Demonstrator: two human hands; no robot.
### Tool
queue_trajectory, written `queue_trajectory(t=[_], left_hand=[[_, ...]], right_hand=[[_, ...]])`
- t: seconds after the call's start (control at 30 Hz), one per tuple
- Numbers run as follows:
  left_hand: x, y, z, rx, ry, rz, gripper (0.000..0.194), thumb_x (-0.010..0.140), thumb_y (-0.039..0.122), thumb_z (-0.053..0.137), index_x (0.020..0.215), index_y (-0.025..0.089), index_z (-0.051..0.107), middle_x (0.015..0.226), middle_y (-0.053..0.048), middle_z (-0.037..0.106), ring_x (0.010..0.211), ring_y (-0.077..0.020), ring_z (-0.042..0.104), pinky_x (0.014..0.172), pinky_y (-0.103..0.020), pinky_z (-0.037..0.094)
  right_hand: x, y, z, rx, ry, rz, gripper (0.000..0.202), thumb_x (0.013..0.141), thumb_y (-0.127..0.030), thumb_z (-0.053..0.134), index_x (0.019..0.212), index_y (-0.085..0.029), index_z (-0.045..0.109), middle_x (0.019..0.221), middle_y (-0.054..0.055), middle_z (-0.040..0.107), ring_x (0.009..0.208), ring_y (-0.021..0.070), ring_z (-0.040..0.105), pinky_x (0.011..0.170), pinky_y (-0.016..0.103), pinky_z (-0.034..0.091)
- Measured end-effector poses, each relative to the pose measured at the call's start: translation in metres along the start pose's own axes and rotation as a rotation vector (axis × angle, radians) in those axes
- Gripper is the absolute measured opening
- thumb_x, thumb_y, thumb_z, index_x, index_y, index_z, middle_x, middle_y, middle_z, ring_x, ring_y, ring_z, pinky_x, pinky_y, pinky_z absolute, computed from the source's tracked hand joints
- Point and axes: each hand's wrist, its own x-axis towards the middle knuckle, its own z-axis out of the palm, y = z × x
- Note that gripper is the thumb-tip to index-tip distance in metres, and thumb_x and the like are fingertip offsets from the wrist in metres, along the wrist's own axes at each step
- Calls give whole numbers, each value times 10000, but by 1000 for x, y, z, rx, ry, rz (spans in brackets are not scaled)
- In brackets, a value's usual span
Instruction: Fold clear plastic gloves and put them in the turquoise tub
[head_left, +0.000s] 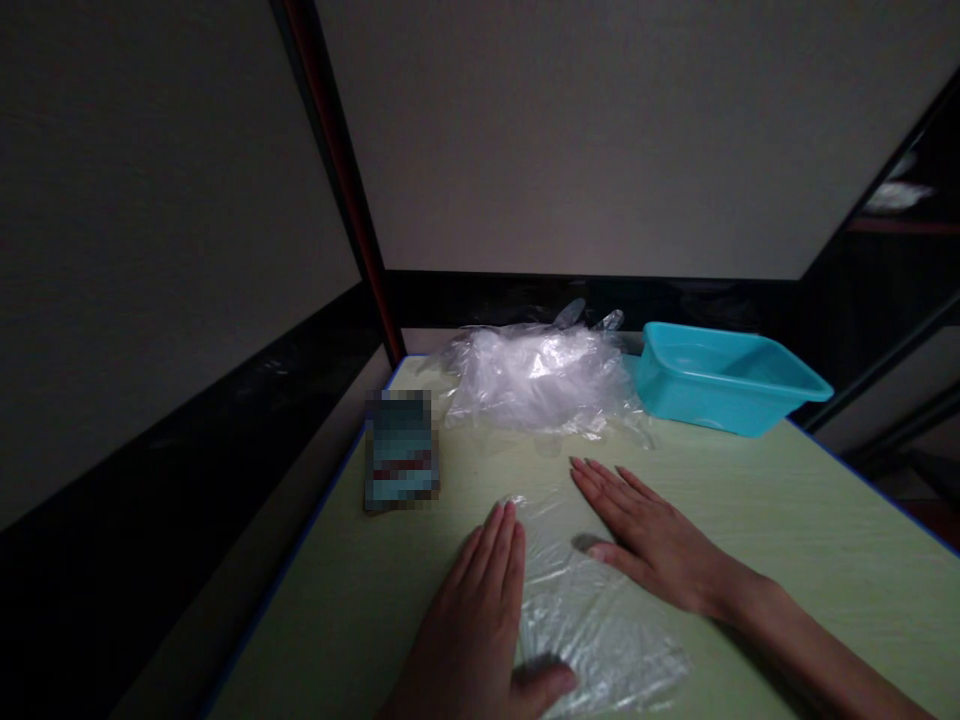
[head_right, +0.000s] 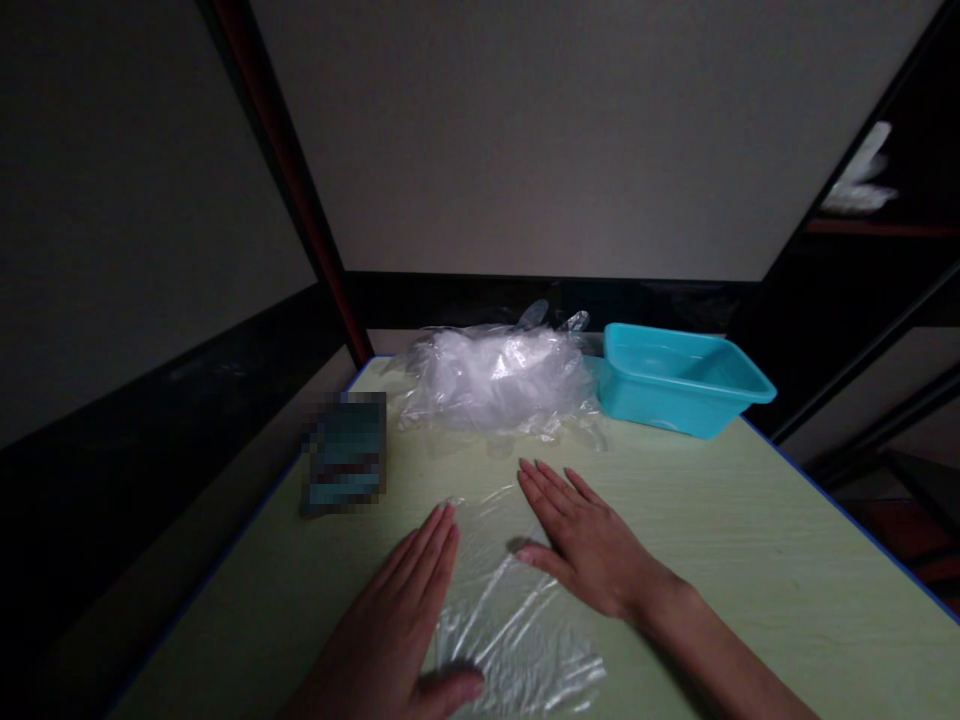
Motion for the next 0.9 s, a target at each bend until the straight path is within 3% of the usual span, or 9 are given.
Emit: queue_trajectory(t=[0.47, 0.63, 0.9], left_hand=[[0, -1, 3, -50, 62, 10, 1265, 614, 468, 725, 1385, 144, -224, 1478, -214, 67, 1333, -348, 170, 1001, -484, 347], [-1, -2, 0, -73, 74, 23, 1203, 647, 464, 700, 1401, 148, -182, 1482, -204, 66, 1334, -355, 161, 995, -495, 351], [1, -3, -3, -3, 47, 73, 961, 730, 412, 638, 1419, 80, 57, 1467, -199, 164, 1338, -322, 176, 1016, -463, 342]], right_hand=[[-3, 4, 6, -23, 88, 120, 623, 928, -481, 299, 1410, -94, 229, 1461, 119, 200, 1343, 232, 179, 1077, 451, 233], [-3, 5, 8, 7, 133, 107, 614, 923, -469, 337, 1418, -128, 217, 1457, 116, 222, 1335, 240, 209, 1070, 459, 250], [-3, 3, 4, 67, 141, 135, 613, 924, -466, 334, 1421, -128, 216, 1461, 120, 229, 1336, 240, 208, 1073, 458, 247]])
